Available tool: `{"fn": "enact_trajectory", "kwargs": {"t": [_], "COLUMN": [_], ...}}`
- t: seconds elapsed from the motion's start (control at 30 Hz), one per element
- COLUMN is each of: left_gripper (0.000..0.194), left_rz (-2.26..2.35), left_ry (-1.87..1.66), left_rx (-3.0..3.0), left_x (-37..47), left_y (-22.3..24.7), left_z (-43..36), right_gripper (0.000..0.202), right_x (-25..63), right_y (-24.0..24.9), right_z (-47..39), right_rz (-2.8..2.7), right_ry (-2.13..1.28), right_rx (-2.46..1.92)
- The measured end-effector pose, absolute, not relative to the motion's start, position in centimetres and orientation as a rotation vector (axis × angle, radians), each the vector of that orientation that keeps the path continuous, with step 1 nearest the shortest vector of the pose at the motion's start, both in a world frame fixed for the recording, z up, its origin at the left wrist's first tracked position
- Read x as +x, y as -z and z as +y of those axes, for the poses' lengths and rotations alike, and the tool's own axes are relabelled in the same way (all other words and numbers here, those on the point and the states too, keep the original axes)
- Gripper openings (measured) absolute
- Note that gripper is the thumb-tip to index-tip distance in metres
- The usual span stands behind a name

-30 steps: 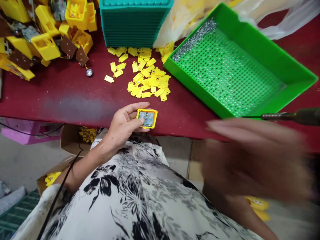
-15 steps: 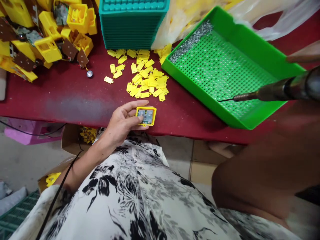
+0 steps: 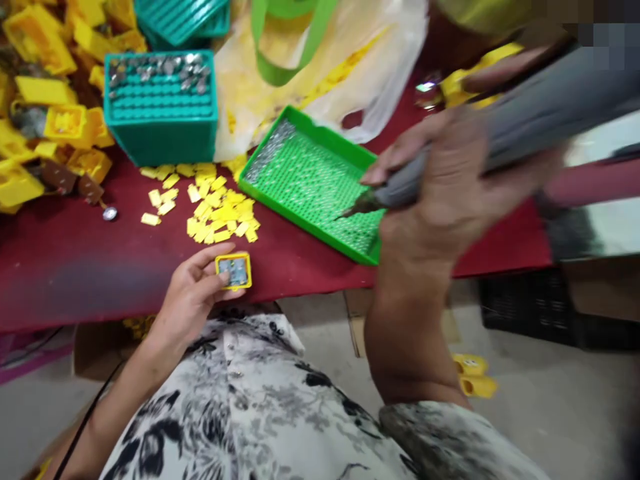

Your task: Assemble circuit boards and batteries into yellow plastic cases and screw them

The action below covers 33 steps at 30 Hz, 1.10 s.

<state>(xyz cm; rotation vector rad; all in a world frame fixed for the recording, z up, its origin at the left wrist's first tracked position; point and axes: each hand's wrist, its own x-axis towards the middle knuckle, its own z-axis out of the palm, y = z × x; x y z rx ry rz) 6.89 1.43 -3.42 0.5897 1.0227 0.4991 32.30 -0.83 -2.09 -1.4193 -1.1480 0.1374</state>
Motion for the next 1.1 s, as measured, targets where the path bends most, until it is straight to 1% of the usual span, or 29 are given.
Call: {"fn": "enact_trajectory", "kwargs": {"t": [0.03, 0.07, 0.1, 0.13, 0.23, 0.33, 0.57, 0.77, 0.93, 1.1], "left_gripper": [0.042, 0.041, 0.04, 0.04, 0.04, 0.04, 0.04, 0.04, 0.041, 0.04], "left_rz": [1.019, 1.02, 1.022, 1.027, 1.055, 1.081, 1.089, 1.101, 1.121, 1.118], "left_ry": [-0.505, -0.511, -0.509, -0.506, -0.504, -0.503, -0.494, -0.491, -0.491, -0.488], "left_rx": [0.587, 0.586, 0.585, 0.586, 0.584, 0.594, 0.631, 0.629, 0.645, 0.628], "left_x": [6.9, 7.0, 7.1, 7.2, 7.5, 7.7, 7.7, 7.9, 8.0, 8.0], "left_y": [3.4, 3.3, 3.3, 3.2, 2.9, 2.8, 3.0, 2.8, 2.6, 2.6], "left_z": [1.6, 1.7, 1.8, 1.8, 1.8, 1.7, 1.9, 1.9, 1.9, 1.9], "right_gripper": [0.041, 0.038, 0.04, 0.043, 0.06, 0.066, 0.057, 0.062, 0.058, 0.054], "right_x": [32.5, 32.6, 32.6, 32.5, 32.2, 32.3, 32.6, 32.2, 32.4, 32.1], "right_y": [2.5, 2.9, 3.3, 3.7, 4.3, 4.8, 5.6, 5.0, 5.6, 5.2], "right_z": [-0.3, 0.2, 0.6, 0.9, 1.0, 0.6, 0.4, 0.3, 0.1, -0.2], "right_rz": [-1.072, -1.057, -1.057, -1.085, -1.137, -1.141, -1.095, -1.13, -1.149, -1.13], "right_ry": [0.075, 0.152, 0.243, 0.258, 0.231, 0.13, 0.094, 0.137, 0.129, 0.136], "right_rx": [-1.356, -1.39, -1.445, -1.529, -1.669, -1.677, -1.646, -1.551, -1.76, -1.802]}}
